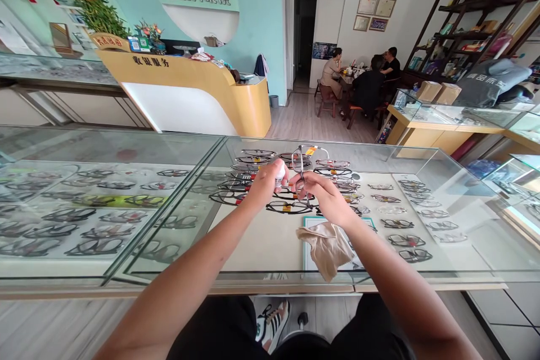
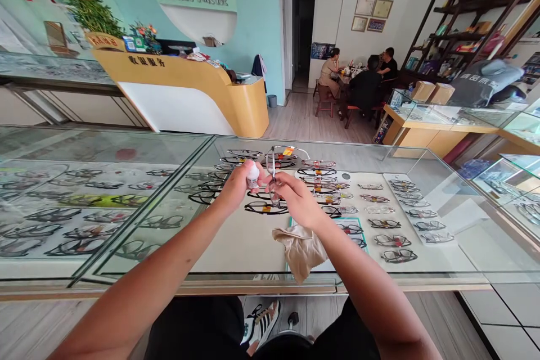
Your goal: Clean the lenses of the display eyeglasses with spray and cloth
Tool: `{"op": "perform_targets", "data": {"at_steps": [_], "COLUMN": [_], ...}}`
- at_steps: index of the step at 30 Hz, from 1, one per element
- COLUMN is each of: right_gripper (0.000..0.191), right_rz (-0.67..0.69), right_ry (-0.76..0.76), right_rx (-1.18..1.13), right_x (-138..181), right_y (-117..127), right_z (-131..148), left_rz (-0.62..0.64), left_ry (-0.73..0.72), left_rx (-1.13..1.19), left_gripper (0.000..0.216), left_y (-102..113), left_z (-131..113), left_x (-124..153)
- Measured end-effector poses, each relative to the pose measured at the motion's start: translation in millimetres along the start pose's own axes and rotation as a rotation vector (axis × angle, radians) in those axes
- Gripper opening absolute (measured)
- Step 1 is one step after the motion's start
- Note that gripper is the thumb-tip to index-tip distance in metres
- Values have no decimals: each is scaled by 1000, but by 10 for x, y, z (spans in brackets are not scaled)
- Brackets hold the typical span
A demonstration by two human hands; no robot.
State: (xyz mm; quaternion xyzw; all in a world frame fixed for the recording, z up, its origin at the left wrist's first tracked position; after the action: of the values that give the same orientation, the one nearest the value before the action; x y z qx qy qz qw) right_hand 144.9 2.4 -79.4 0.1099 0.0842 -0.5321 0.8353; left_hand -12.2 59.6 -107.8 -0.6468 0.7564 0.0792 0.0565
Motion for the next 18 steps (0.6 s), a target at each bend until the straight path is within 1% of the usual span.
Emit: {"op": "perform_targets", "data": {"at_steps": [3,7,11,14,18], "right_gripper": [28,29,29,30,34], "right_rz": [7,17,-77,-155,-187], "right_ry": [-9,17,34,40,22], "right_rx": [-25,-21,-34,-71,-30], "right_x": [1,-2,-31,-62,-86], "right_y": [-17,-7,126,221,251], "right_z": [8,42,13,-38,-77], "left_rz": [15,84,155,214,230], "left_ry": [7,6,2,18,28], "left_rx": [-8,4,-33,-81,-98], "left_gripper": [70,70,68,66,66], "left_y": [-9,-49,-93,-170,-230], "left_z": [-3,-9,-24,2,55], "left_x": [-2,-18,11,74,113]}}
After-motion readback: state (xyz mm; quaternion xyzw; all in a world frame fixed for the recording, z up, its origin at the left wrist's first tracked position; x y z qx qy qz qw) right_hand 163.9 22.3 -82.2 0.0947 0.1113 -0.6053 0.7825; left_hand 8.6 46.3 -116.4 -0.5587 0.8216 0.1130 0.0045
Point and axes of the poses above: each hand's wrist, its own x-axis away from the middle knuckle, its own y-axis out of the back of the hand, z = x × y, the point moved 8 cm from there along -x, towards the middle knuckle, and after that the axes turned 1 degree about -x, right-handed, at the moved point
